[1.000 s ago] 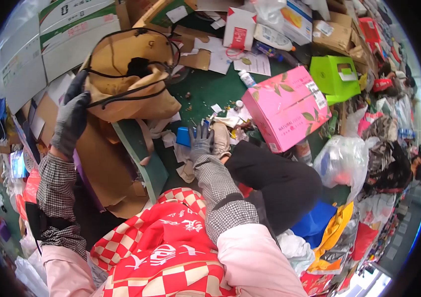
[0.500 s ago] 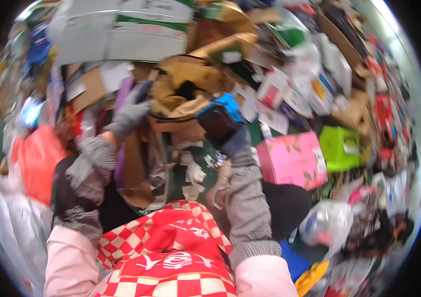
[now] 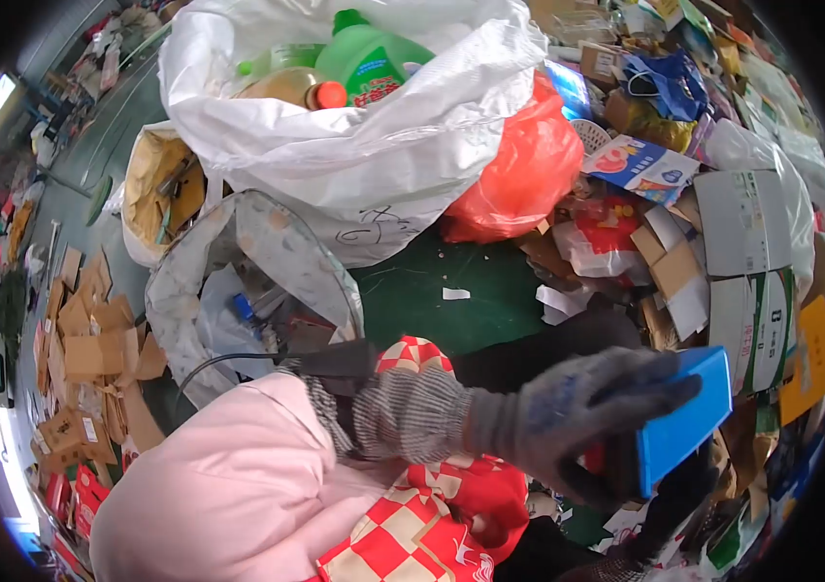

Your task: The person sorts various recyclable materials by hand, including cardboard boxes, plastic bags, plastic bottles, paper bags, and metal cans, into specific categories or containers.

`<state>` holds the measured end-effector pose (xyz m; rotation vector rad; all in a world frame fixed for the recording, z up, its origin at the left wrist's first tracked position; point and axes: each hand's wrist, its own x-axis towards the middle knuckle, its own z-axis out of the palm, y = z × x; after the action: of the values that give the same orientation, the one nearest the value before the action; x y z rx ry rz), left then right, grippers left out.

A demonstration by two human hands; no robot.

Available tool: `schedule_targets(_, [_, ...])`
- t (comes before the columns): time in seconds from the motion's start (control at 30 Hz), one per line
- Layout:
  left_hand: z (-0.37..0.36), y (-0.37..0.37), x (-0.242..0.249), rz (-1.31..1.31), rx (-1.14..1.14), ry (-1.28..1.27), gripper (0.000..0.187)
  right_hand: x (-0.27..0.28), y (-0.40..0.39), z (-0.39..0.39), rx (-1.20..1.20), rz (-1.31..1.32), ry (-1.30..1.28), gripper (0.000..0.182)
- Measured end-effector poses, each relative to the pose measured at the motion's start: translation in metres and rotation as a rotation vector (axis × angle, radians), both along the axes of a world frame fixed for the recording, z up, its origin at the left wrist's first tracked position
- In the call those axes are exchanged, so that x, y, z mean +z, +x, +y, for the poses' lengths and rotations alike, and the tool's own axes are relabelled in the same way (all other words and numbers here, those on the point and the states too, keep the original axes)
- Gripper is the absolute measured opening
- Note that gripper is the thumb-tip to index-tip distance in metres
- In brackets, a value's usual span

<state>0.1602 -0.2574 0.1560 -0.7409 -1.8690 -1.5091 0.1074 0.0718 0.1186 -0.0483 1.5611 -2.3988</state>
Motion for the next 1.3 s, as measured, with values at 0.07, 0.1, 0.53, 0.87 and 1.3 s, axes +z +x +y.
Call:
schedule_targets(0.07, [-0.052, 0.035, 0.001, 0.153, 0.192, 0.007, 0.1, 0.002, -0.012, -0.008, 0.066, 0.106, 0.408, 0.044])
schedule_targets(0.1, [-0.08, 0.058, -0.005, 0.112, 0.242, -0.081, 0.097, -0.022, -0.017, 0.008, 0.014, 0.175, 0.574, 0.041])
schedule_targets(0.53, [-0.242, 0.174, -0.026, -0.749, 0.768, -1.373, 0.07, -0.142, 0.008, 0.141, -0.092, 0.054, -0.167, 0.02])
schedule_targets(0.87, [0.053, -0.046, 0.001, -0.11, -0.2, -0.976, 0.065, -0.137, 0.034, 0.052, -1.044, -0.347, 0.88, 0.054])
schedule_targets(1.3, [0.175, -0.145, -0.041, -0.134, -0.457, -0.998, 0.045, -0.195, -0.017, 0.259, -1.524, -0.223, 0.476, 0.1])
